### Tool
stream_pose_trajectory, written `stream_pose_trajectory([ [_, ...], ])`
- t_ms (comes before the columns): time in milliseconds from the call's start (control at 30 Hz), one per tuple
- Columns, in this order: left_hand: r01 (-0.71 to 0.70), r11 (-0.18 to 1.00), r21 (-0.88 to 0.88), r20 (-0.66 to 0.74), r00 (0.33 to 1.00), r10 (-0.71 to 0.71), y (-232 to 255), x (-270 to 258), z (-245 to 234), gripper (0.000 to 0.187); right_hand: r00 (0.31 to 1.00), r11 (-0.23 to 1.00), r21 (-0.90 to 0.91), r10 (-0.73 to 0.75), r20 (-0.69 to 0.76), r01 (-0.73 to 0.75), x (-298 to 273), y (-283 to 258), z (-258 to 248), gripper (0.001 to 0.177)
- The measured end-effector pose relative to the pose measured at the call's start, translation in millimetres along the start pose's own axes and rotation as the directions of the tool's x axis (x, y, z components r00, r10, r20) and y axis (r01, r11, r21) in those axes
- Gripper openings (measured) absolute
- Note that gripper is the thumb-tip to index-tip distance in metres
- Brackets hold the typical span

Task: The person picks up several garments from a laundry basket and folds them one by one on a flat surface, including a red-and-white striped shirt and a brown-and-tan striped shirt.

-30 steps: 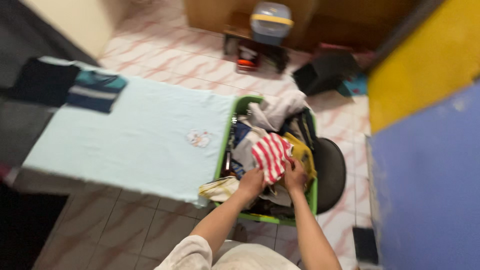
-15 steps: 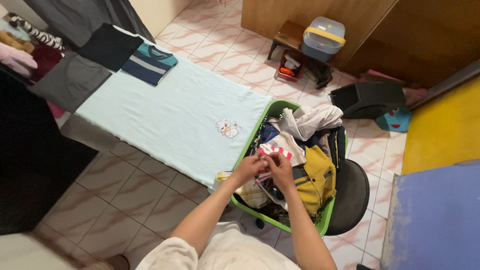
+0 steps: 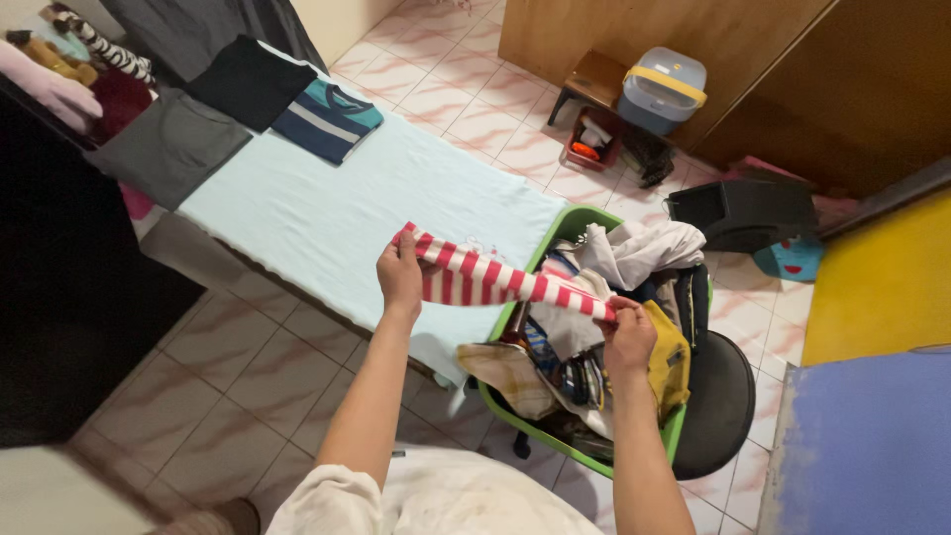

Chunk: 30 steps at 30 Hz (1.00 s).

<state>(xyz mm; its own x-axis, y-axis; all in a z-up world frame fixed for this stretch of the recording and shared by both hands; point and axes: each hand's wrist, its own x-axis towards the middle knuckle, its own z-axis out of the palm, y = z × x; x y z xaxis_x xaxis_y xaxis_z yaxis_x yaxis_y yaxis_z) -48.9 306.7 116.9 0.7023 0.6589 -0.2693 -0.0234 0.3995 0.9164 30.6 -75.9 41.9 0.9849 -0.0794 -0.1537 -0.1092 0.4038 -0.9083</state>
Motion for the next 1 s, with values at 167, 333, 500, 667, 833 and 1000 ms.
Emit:
stream_pose_trajectory([
  [167, -0.057, 0.997, -0.043, -0.004, 0.998, 0.057, 30.3, 23.6, -22.2, 0.041, 0.988, 0.997, 0.037, -0.076, 0.133, 0.072, -27.9, -6.5, 56.6, 0.030],
  [333, 0.040, 0.997, -0.063, 0.045, 0.998, -0.037, 66.5, 63.8, -68.1, 0.036, 0.925, 0.837, -0.414, -0.256, 0.282, 0.357, -37.8, 16.3, 111.5, 0.034],
  [500, -0.120, 0.964, 0.237, 0.047, 0.993, 0.112, 86.0, 116.3, -116.8, 0.041, 0.891, 0.651, -0.608, -0.328, 0.313, 0.454, -43.5, 31.6, 167.5, 0.015],
  [667, -0.527, 0.708, 0.470, 0.249, 0.849, 0.466, 108.6, 159.3, -143.9, 0.044, 0.977, 0.913, -0.366, -0.121, 0.176, 0.179, -46.5, 51.3, 211.3, 0.011],
  [833, -0.367, 0.705, 0.607, 0.366, 0.917, 0.162, 123.9, 180.5, -155.8, 0.044, 0.959, 0.702, -0.671, -0.278, 0.050, 0.239, -50.2, 73.3, 232.8, 0.011],
  [1000, -0.378, 0.698, 0.609, 0.493, 0.869, 0.041, 120.5, 205.5, -173.3, 0.023, 0.943, 0.398, -0.906, -0.333, 0.004, 0.144, -60.6, 61.4, 255.4, 0.015],
])
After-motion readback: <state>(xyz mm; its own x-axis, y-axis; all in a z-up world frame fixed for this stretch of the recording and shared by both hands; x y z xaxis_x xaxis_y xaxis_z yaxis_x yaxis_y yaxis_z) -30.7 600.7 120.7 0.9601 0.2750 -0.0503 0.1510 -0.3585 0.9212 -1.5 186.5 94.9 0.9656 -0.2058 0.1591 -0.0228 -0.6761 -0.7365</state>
